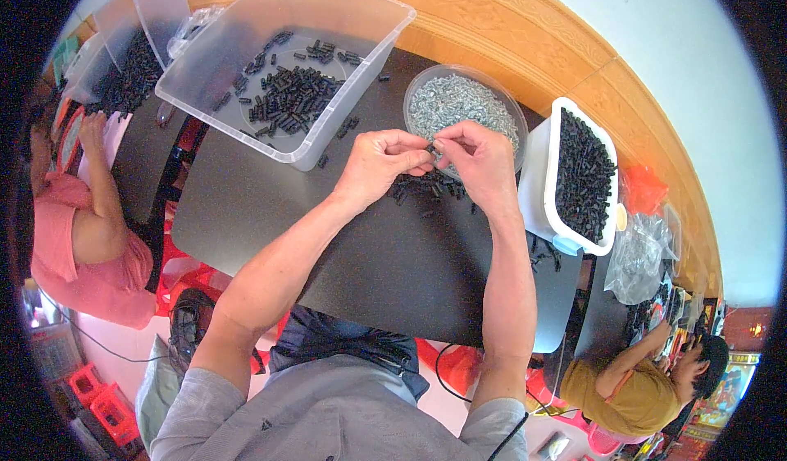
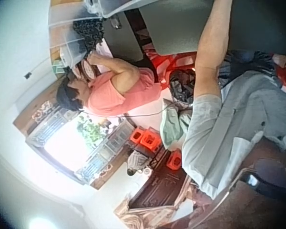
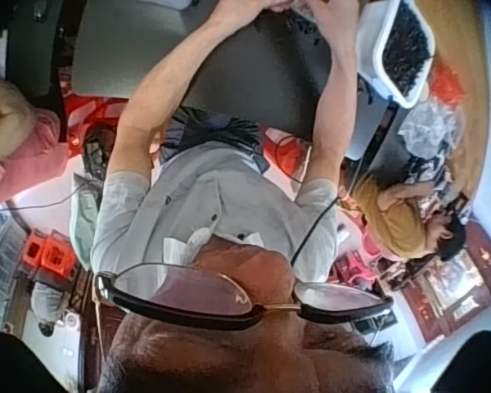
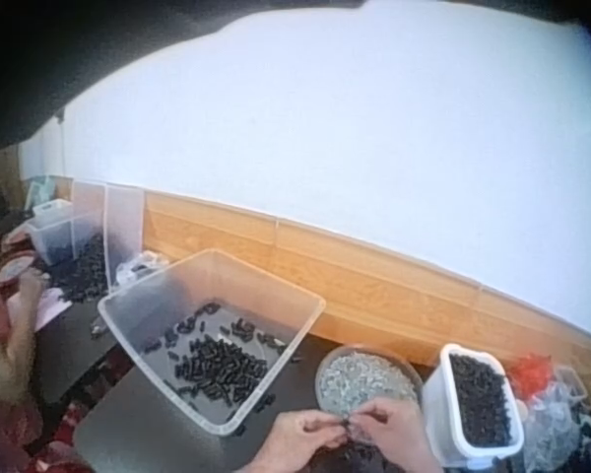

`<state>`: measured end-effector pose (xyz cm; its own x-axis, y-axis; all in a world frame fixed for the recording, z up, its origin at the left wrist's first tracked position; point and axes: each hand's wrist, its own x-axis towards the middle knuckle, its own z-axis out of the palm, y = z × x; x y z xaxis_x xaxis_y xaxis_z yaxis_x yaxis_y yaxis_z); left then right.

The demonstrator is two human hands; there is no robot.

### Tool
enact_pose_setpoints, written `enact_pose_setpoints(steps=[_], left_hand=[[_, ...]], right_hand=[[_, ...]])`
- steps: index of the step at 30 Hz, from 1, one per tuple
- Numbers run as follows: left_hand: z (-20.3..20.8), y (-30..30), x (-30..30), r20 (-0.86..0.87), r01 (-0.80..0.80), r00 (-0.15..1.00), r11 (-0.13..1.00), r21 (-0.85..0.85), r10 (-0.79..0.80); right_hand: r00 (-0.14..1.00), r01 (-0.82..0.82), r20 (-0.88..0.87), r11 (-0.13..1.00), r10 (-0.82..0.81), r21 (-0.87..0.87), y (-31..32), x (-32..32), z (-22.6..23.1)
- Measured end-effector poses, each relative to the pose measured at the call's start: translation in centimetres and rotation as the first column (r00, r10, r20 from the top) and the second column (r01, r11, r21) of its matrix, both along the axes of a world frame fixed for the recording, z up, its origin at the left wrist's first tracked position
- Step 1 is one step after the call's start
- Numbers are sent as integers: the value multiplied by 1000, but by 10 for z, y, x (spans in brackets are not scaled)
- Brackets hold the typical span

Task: The person assembles small black cylindrical parts with tiny silver rings by hand.

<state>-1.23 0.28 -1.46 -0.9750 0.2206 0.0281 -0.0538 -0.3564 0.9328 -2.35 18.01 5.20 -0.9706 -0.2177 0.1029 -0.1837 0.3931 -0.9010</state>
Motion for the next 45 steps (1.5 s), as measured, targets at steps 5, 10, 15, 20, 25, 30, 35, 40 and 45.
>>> enact_pose_setpoints(steps=[5, 10, 15, 20, 25, 30, 35, 40, 45], left_hand=[[-1, 3, 0, -26, -2, 1000, 1000, 15, 3], [-1, 2, 0, -49, -8, 999, 999, -41, 6], [5, -2, 1, -97, -40, 995, 994, -99, 30], [5, -2, 2, -103, -54, 994, 991, -121, 42], [5, -2, 3, -114, -69, 992, 992, -105, 57], [7, -2, 3, -190, -93, 980, 982, -164, 61], [11, -7, 4, -361, -142, 933, 927, -347, 8], [12, -9, 4, -625, -358, 780, 823, -441, 5], [12, -8, 3, -697, -390, 717, 827, -405, -3]], right_hand=[[999, -36, 8, 999, 36, -13, 3, -2, -3], [997, -65, 42, 997, 67, -45, 3, -3, 0], [995, -58, 79, 992, 67, -113, 2, -1, 2], [995, -43, 83, 993, 52, -108, 0, 0, 2], [992, -39, 117, 997, 47, -70, 3, -3, -2], [991, -56, 112, 989, 72, -140, 1, -2, -1], [990, -72, 100, 974, 95, -214, 5, -4, -5], [961, -119, 223, 972, 165, -205, 5, -1, 6], [953, -88, 265, 972, 147, -220, 4, 1, 7]])
